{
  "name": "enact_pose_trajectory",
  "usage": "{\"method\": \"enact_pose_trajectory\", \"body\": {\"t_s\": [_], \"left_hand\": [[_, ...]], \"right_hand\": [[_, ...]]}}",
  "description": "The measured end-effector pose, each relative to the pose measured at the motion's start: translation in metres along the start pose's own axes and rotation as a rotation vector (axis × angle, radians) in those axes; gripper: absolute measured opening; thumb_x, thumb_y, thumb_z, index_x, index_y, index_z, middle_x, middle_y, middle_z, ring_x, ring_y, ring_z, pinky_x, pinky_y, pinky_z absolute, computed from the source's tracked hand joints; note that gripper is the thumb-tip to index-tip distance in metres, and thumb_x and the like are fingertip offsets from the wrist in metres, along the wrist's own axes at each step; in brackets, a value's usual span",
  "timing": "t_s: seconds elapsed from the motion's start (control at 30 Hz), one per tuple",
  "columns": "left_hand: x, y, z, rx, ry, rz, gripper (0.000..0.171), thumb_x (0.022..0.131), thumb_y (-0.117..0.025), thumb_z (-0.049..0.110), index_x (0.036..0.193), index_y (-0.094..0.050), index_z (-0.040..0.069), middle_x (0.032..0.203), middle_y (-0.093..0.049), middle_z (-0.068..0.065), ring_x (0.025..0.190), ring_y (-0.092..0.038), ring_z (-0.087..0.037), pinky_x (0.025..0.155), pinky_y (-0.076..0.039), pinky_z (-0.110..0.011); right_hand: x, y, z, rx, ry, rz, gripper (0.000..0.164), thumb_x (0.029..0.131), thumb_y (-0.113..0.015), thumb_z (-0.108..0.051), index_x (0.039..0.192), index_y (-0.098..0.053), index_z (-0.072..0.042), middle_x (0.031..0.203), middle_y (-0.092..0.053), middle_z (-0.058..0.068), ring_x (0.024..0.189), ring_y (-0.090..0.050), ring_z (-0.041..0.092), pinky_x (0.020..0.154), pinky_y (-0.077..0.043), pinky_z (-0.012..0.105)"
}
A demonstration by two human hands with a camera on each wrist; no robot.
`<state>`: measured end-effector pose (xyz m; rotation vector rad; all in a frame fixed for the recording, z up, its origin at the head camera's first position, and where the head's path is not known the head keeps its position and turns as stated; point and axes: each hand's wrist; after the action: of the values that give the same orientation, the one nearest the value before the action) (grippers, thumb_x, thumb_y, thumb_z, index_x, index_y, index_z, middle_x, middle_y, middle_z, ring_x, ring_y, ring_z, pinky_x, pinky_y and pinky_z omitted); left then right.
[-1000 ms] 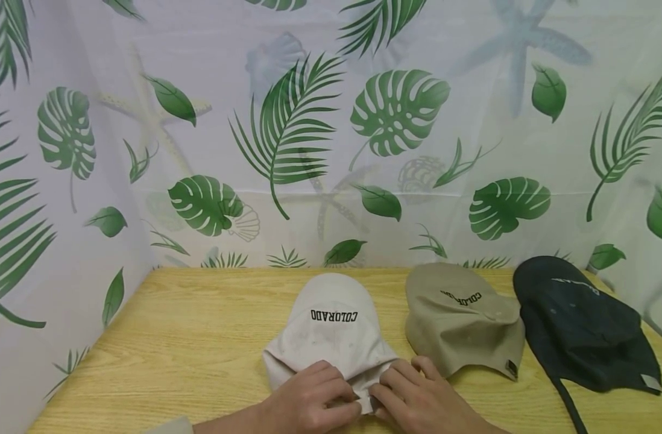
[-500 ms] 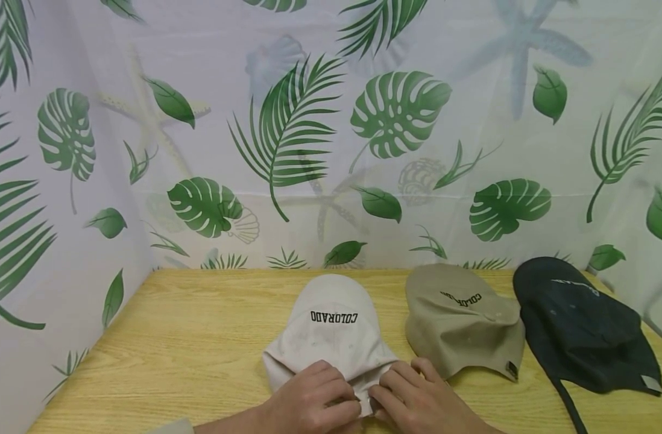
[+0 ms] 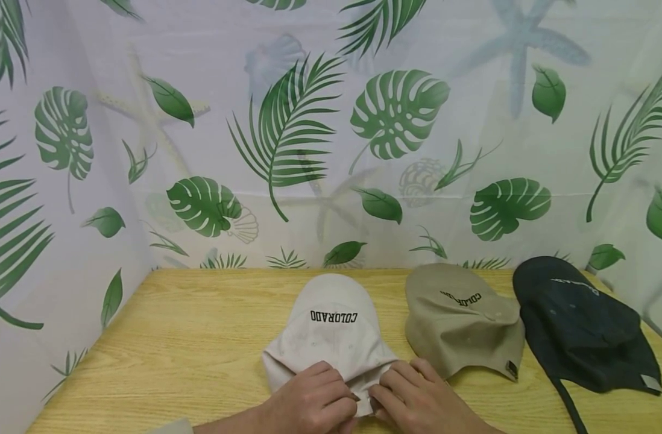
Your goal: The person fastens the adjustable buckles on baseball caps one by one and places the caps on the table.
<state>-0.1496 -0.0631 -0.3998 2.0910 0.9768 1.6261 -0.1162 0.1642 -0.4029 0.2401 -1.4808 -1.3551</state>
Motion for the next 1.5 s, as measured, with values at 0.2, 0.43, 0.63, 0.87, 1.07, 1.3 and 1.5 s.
{"method": "enact_pose_trajectory", "body": {"t_s": [0.2, 0.43, 0.63, 0.87, 1.07, 1.3, 1.5], "left_hand": [[-0.0012, -0.001, 0.0013, -0.016, 0.009, 0.002, 0.011, 0.078, -0.064, 0.014, 0.07, -0.058, 0.018, 0.069, -0.056, 0.01, 0.066, -0.049, -0.001, 0.066, -0.037, -0.013], [-0.0018, -0.0011, 0.0002, -0.013, -0.028, 0.008, 0.009, 0.08, -0.063, 0.013, 0.072, -0.06, 0.018, 0.072, -0.057, 0.01, 0.068, -0.051, -0.001, 0.067, -0.039, -0.014], [-0.0018, -0.0012, 0.001, -0.018, -0.024, 0.005, 0.008, 0.08, -0.064, 0.013, 0.073, -0.061, 0.018, 0.073, -0.058, 0.01, 0.068, -0.051, -0.002, 0.067, -0.039, -0.014], [-0.0002, -0.0009, 0.0006, -0.017, -0.037, 0.031, 0.009, 0.08, -0.063, 0.012, 0.073, -0.062, 0.017, 0.073, -0.059, 0.009, 0.068, -0.052, -0.002, 0.067, -0.04, -0.014], [0.0018, 0.0006, 0.0014, -0.027, -0.022, 0.024, 0.009, 0.079, -0.066, 0.013, 0.073, -0.062, 0.017, 0.073, -0.059, 0.009, 0.069, -0.052, -0.002, 0.067, -0.04, -0.013], [0.0023, 0.0007, -0.0001, 0.002, -0.068, 0.014, 0.007, 0.082, -0.066, 0.017, 0.075, -0.063, 0.017, 0.074, -0.06, 0.009, 0.071, -0.054, -0.002, 0.07, -0.042, -0.014], [-0.0016, -0.0037, 0.0006, 0.036, -0.074, -0.014, 0.009, 0.085, -0.063, 0.02, 0.077, -0.063, 0.018, 0.075, -0.059, 0.009, 0.072, -0.054, -0.003, 0.071, -0.041, -0.016]], "right_hand": [[0.0005, 0.0022, -0.0014, 0.015, -0.02, -0.039, 0.016, 0.09, -0.059, -0.036, 0.1, -0.06, -0.024, 0.088, -0.049, -0.013, 0.087, -0.044, 0.004, 0.076, -0.029, 0.023], [0.0007, 0.0034, -0.0018, 0.058, -0.012, -0.08, 0.015, 0.092, -0.055, -0.033, 0.104, -0.058, -0.024, 0.092, -0.047, -0.014, 0.088, -0.041, 0.004, 0.076, -0.026, 0.021], [0.0, 0.0037, -0.0017, 0.059, -0.013, -0.084, 0.016, 0.093, -0.053, -0.033, 0.105, -0.058, -0.024, 0.093, -0.048, -0.013, 0.09, -0.042, 0.005, 0.077, -0.028, 0.022], [-0.0006, 0.004, -0.0021, 0.072, -0.044, -0.1, 0.017, 0.094, -0.053, -0.033, 0.107, -0.057, -0.024, 0.095, -0.048, -0.013, 0.091, -0.043, 0.004, 0.078, -0.029, 0.022], [-0.0001, 0.0027, -0.0017, 0.056, -0.03, -0.07, 0.015, 0.092, -0.056, -0.033, 0.104, -0.058, -0.024, 0.093, -0.048, -0.013, 0.089, -0.043, 0.004, 0.077, -0.028, 0.022], [-0.0003, 0.0012, -0.0024, 0.045, -0.013, -0.031, 0.015, 0.091, -0.057, -0.034, 0.103, -0.059, -0.024, 0.095, -0.049, -0.014, 0.091, -0.044, 0.004, 0.079, -0.027, 0.024], [0.0002, 0.0016, -0.0028, 0.033, -0.008, -0.061, 0.015, 0.092, -0.055, -0.034, 0.104, -0.058, -0.026, 0.096, -0.049, -0.015, 0.091, -0.044, 0.003, 0.079, -0.029, 0.022]]}}
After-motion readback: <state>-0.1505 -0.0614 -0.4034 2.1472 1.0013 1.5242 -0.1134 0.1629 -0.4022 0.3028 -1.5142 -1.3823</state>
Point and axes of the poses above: each hand's wrist, its own x-axis towards the middle knuckle, its own y-axis out of the back of the hand, z = x × y
